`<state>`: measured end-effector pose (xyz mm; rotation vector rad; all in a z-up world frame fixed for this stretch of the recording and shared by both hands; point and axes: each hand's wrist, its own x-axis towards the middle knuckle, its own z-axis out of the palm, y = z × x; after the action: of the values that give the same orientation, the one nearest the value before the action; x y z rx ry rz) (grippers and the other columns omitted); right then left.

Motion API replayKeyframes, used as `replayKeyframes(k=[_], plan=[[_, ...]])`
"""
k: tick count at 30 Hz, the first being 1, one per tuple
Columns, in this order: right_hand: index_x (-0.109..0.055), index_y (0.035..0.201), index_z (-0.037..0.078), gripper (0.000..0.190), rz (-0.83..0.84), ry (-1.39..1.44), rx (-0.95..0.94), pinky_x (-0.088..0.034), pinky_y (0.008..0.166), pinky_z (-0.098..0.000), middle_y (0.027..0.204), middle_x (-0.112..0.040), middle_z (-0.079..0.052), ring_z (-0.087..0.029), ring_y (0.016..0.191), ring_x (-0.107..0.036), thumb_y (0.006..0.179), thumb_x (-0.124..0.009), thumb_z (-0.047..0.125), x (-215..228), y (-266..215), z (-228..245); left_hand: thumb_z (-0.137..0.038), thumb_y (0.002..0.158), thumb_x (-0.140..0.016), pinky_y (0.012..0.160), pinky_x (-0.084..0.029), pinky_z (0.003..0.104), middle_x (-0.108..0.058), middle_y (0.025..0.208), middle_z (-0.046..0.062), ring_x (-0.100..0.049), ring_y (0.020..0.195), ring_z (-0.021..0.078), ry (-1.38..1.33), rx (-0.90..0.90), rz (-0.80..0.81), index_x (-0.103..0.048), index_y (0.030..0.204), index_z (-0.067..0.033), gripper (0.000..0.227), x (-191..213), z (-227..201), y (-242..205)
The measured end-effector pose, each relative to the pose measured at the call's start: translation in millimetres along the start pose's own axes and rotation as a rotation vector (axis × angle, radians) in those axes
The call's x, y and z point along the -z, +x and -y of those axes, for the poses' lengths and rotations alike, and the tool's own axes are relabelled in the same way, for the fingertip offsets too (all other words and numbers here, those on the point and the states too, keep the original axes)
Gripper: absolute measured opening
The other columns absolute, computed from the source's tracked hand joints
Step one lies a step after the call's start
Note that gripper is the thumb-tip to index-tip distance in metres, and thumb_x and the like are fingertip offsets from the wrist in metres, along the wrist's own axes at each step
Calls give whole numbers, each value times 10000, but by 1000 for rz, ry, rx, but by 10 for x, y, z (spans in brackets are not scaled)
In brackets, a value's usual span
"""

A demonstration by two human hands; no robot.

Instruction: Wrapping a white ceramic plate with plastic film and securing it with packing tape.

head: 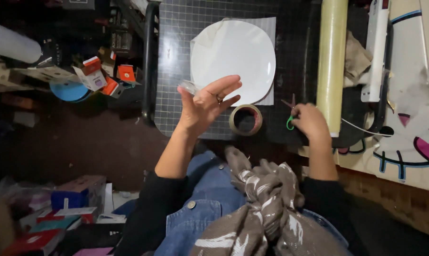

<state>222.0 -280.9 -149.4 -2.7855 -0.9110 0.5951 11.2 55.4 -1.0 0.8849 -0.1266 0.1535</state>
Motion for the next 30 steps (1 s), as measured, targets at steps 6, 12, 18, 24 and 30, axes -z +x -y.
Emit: replayKeyframes(k=[6,12,18,24,30], plan=[[-460,1483,-21,849,216,1515,287,-616,867,-379,1237,-676,-199,-230,1029,-725,852,-741,473,766,-141,1304,-1013,728,-284,1227,-302,484,-545,1491,141,-467,1425,219,-76,10,29,-460,1508,41,1323,-141,-28,141],[-624,1299,-3,533,394,2099,238,-580,913,-481,1210,-693,-188,-303,1059,-695,938,-699,381,277,280,1507,-1014,731,-241,1162,-381,327,-542,1465,121,-492,1379,190,-50,5,19,-479,1479,61,1332,-173,-12,307],[-667,1023,-3,136,-26,1953,103,-647,786,-387,917,-702,-159,-221,843,-729,944,-733,85,639,353,1599,-994,775,-215,1120,-410,299,-480,1543,146,-481,1404,224,-35,38,-17,-446,1514,58,1306,159,239,353],[-690,1020,22,182,-259,1606,61,-669,790,-359,1011,-714,-122,-183,878,-740,926,-806,125,600,848,1430,-985,815,-161,1153,-358,433,-411,1599,159,-398,1473,338,0,105,-57,-367,1590,-30,1247,328,494,414],[-582,1221,108,228,-284,1608,58,-555,880,-284,1177,-602,-50,-160,1015,-624,996,-615,123,989,1203,1343,-845,892,-367,1202,-316,552,-362,1625,145,-375,1487,365,294,133,-159,-385,1542,-65,1016,531,457,455]])
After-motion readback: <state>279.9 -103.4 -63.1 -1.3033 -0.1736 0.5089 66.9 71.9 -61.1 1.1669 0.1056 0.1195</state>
